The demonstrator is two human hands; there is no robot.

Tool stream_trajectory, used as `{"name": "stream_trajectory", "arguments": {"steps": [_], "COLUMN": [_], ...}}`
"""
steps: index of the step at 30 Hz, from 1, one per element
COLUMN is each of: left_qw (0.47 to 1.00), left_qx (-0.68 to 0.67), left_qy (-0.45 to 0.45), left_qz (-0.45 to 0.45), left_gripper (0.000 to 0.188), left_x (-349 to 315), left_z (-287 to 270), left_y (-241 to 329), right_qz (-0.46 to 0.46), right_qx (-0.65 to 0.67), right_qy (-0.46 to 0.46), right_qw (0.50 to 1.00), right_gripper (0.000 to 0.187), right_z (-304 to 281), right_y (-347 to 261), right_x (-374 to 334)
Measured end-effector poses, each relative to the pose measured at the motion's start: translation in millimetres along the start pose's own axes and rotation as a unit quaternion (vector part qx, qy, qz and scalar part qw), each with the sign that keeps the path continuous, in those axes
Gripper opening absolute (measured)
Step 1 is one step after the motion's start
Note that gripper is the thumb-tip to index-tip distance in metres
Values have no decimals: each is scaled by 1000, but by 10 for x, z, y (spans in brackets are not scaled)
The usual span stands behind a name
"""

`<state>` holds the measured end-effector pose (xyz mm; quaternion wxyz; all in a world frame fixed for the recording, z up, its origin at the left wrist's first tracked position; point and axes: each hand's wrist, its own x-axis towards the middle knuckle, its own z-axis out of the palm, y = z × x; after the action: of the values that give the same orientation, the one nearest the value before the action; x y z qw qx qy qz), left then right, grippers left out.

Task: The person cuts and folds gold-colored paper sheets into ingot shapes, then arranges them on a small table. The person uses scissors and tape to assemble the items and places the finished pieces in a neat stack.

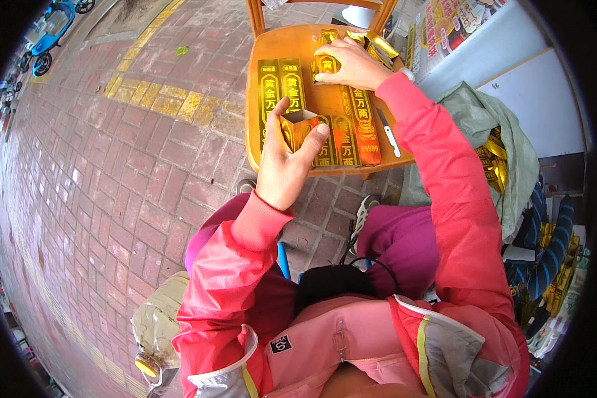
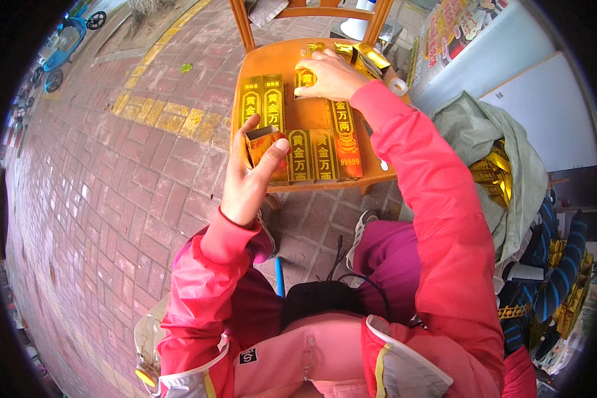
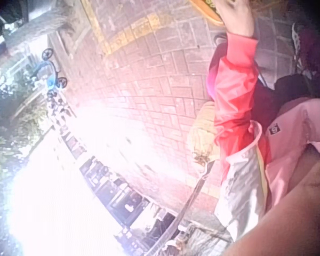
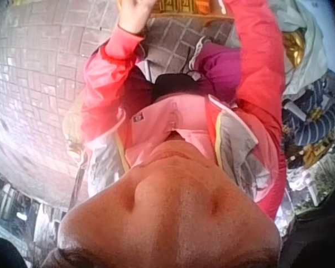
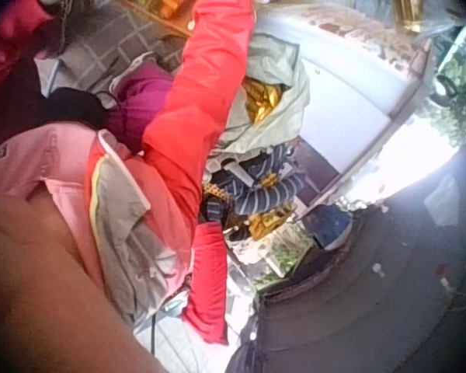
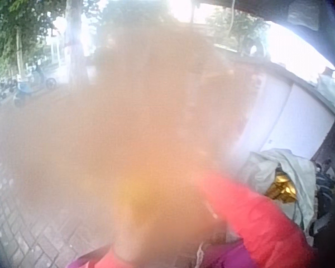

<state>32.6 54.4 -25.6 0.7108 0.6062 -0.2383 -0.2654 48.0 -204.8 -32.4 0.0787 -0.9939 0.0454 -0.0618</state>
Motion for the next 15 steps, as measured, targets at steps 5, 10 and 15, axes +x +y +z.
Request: {"name": "stream_trajectory", "arguments": {"steps": [5, 10, 15], "left_qw": [999, 998, 999], "left_qx": [-48, -62, -38], "left_qy": [-16, -21, -23], "left_qz": [-15, -21, -19], "left_gripper": [67, 66, 66], "left_x": [-28, -55, -65], "left_z": [-3, 9, -3], "left_y": [27, 43, 30], "right_qz": [1, 4, 9], "right_qx": [-37, -14, -23], "right_qy": [-29, -41, 87], "right_qw": [999, 999, 996], "right_gripper": [63, 61, 61], "right_z": [221, 333, 112], "right_y": [48, 42, 144], "right_x": [207, 296, 282]}}
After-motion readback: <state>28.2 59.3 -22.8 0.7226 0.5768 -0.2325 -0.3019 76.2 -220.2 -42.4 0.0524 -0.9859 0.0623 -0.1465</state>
